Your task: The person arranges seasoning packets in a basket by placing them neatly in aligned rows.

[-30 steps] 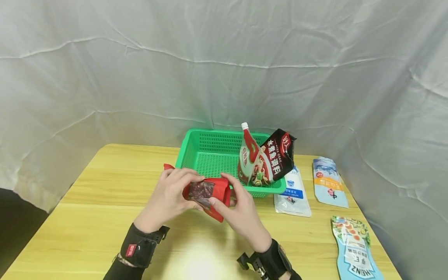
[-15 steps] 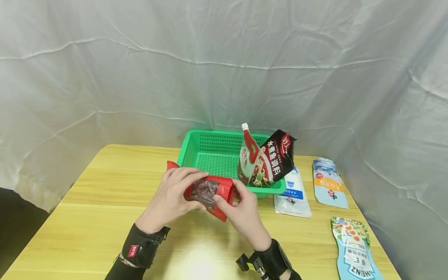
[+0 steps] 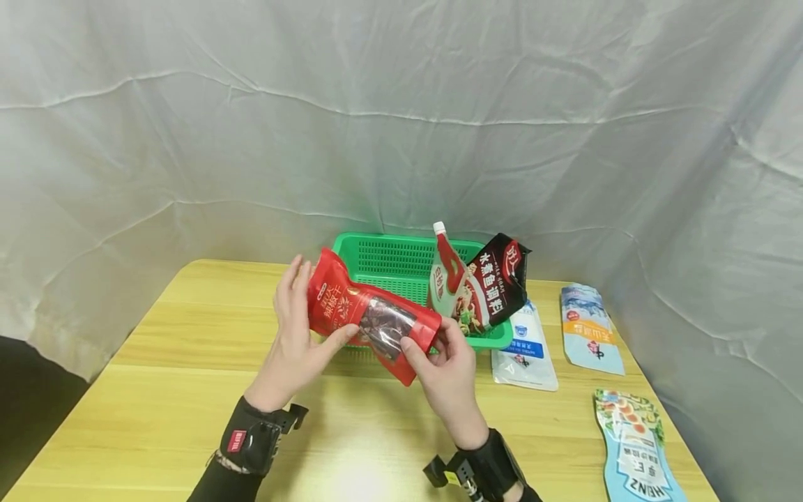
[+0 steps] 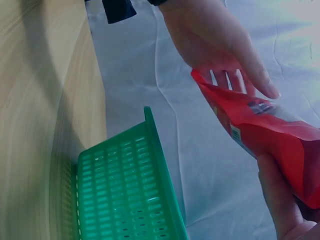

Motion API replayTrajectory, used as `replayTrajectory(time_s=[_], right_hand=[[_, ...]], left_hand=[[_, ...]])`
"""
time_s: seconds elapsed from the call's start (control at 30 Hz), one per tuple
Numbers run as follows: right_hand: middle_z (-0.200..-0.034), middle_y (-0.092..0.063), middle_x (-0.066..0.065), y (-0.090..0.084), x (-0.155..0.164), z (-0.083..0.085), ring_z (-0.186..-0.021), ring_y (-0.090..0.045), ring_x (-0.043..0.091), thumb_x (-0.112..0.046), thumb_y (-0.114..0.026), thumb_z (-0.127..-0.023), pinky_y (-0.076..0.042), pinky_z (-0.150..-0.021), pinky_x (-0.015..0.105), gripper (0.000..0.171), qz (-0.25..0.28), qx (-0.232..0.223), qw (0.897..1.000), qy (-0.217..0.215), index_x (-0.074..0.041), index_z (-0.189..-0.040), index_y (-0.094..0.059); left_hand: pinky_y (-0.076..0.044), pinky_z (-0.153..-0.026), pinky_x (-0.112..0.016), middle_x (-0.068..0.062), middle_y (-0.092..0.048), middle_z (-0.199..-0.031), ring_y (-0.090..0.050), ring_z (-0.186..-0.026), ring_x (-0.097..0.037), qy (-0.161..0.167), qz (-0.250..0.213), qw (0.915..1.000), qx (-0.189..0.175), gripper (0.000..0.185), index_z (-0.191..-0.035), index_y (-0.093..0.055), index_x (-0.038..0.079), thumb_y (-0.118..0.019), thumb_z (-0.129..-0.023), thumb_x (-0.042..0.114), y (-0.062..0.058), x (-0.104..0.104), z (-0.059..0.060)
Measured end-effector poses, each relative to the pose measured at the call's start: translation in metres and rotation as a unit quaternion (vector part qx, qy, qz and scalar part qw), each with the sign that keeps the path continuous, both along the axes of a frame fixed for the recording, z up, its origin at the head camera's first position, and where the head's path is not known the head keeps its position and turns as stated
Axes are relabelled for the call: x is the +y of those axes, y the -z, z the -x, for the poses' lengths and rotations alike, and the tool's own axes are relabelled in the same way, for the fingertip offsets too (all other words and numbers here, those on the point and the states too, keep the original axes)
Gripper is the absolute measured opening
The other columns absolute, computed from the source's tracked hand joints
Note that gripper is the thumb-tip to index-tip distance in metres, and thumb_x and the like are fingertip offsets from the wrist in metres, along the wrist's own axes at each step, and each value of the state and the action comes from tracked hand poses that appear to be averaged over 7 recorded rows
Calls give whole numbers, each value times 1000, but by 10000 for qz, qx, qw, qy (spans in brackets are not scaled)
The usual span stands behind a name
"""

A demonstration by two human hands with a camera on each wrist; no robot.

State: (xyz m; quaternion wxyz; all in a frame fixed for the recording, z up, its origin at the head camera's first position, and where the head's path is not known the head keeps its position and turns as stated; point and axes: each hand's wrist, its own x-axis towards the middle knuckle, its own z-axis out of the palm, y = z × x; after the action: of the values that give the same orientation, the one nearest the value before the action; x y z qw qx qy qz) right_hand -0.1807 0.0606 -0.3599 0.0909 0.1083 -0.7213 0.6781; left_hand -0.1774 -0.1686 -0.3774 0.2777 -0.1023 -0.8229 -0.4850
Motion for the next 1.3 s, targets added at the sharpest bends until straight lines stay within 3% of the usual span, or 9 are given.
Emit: replayTrajectory(time_s=[0.13, 0.23, 0.33, 0.5, 0.63, 0.8, 0.87, 1.0, 1.3], right_hand=[[-111, -64, 8, 1, -1, -2, -99, -67, 13, 16, -68, -88, -60, -86, 25, 39, 272, 66, 9996, 26, 13, -124, -53], [-113, -65, 7, 0, -2, -4, -101, -67, 14, 15, -66, -90, -59, -89, 25, 36, 451, 117, 9989, 67, 8, -124, -53], [-115, -66, 8, 1, -2, -6, -104, -67, 14, 14, -66, -91, -59, -91, 25, 35, 540, 231, 9983, 45, 6, -123, -53], [-117, -65, 8, 4, -5, -8, -106, -67, 15, 16, -64, -91, -59, -91, 26, 36, 708, 355, 9968, -136, 4, -124, -53], [-118, -66, 7, 7, -8, -9, -106, -67, 15, 17, -63, -91, -59, -91, 27, 37, 848, 334, 9955, -244, 1, -122, -53], [-117, -65, 8, 8, -10, -9, -106, -68, 15, 18, -63, -90, -60, -89, 28, 36, 901, 205, 9952, -332, 3, -121, -52], [-117, -65, 8, 8, -10, -8, -106, -68, 15, 18, -64, -90, -60, -88, 28, 37, 873, 83, 9956, -342, 3, -121, -51], [-119, -65, 8, 9, -10, -7, -108, -68, 15, 18, -65, -89, -60, -88, 28, 41, 738, -88, 9965, -381, 6, -125, -50], [-138, -58, 16, 6, -3, -1, -118, -64, 18, 14, -67, -91, -59, -93, 30, 61, 271, 44, 9976, -640, 5, -147, -43]], left_hand=[[-36, -117, -62, -7, -6, -170, -12, -154, -26, -346, -870, 9953, -263, 112, -166, -9, 13, -86, -87, 29, 3, 0, 2], [-36, -117, -60, -9, -16, -167, -25, -150, -28, -280, -1570, 9856, -565, 108, -164, -10, 11, -85, -88, 25, 3, 0, 2], [-41, -114, -59, -11, -30, -160, -39, -142, -31, 198, -2389, 9664, -931, 98, -161, -13, 8, -80, -91, 18, 3, 0, 4], [-49, -110, -43, -15, -47, -150, -52, -136, -28, 1068, -3539, 9204, -1274, 79, -157, -19, 8, -70, -96, 5, 2, 3, 6], [-51, -107, -34, -17, -56, -146, -60, -128, -21, 1605, -3837, 8943, -1651, 62, -154, -33, 6, -65, -100, 6, 0, 5, 6], [-56, -101, -40, -19, -59, -142, -67, -119, -21, 2180, -3946, 8710, -1951, 52, -150, -40, 4, -64, -103, 11, 0, 7, 3], [-57, -100, -42, -20, -59, -141, -68, -117, -21, 2247, -4011, 8664, -1950, 51, -149, -40, 4, -63, -103, 10, 0, 7, 2], [-58, -98, -42, -21, -60, -140, -70, -114, -21, 2220, -4049, 8661, -1917, 51, -148, -40, 2, -63, -103, 7, 1, 6, 2], [-59, -96, -39, -21, -62, -137, -72, -109, -21, 2055, -3815, 8791, -1983, 53, -146, -43, 0, -68, -99, 3, -2, 0, 0]])
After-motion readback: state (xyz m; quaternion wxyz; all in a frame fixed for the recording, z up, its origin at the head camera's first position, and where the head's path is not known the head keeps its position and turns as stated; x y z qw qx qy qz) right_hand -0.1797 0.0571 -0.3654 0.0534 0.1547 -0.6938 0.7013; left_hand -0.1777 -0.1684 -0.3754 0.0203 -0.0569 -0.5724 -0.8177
